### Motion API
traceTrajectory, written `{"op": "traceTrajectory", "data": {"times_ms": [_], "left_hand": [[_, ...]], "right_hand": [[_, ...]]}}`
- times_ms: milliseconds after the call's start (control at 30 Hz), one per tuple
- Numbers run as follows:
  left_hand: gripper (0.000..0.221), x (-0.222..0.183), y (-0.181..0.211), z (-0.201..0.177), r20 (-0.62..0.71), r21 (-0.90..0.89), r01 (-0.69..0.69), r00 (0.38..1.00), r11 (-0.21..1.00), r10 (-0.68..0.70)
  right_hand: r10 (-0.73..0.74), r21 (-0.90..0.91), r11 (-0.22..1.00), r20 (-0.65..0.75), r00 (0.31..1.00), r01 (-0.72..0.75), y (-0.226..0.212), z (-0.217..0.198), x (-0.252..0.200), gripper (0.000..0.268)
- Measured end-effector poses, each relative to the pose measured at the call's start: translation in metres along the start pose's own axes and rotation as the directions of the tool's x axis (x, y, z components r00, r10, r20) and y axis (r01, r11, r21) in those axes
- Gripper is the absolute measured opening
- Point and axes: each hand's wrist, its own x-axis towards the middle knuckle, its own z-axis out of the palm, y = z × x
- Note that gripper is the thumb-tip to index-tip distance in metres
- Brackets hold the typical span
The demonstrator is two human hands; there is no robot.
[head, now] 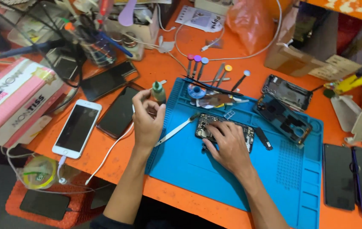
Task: The person works on a disassembled smartphone motherboard placed on a blue anti-static mat. They use a screwdriver to remove screws and tweezers to handle small components and connectors on the circuit board. The workspace is cluttered with various tools and phone parts.
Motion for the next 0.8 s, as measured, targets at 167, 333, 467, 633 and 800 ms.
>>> {"op": "traceTrajectory", "data": {"times_ms": [167, 333, 467, 633, 800], "left_hand": [[0.067, 0.009, 0.011, 0.002, 0.055, 0.110, 0.052, 0.997, 0.993, -0.059], [0.074, 0.020, -0.007, 0.011, 0.122, 0.151, 0.093, 0.986, 0.984, -0.112], [0.050, 0.018, -0.024, 0.019, 0.014, 0.297, -0.055, 0.998, 0.953, 0.053], [0.055, 0.007, 0.001, 0.032, 0.035, 0.312, -0.335, 0.939, 0.889, 0.342], [0.049, 0.004, 0.070, 0.055, 0.423, -0.048, -0.449, 0.800, 0.892, 0.426]], "right_hand": [[-0.003, 0.020, 1.000, 0.000, 1.000, 0.003, -0.001, 0.002, -0.001, 0.030], [0.019, 0.077, 0.997, 0.011, 1.000, -0.019, 0.000, -0.004, -0.004, 0.028], [0.006, 0.207, 0.978, -0.089, 0.996, 0.013, 0.013, -0.009, -0.007, 0.027], [0.126, 0.235, 0.969, -0.223, 0.967, -0.072, 0.060, -0.013, -0.020, 0.022], [0.341, 0.311, 0.916, -0.263, 0.903, -0.255, 0.111, -0.010, -0.043, 0.010]]}}
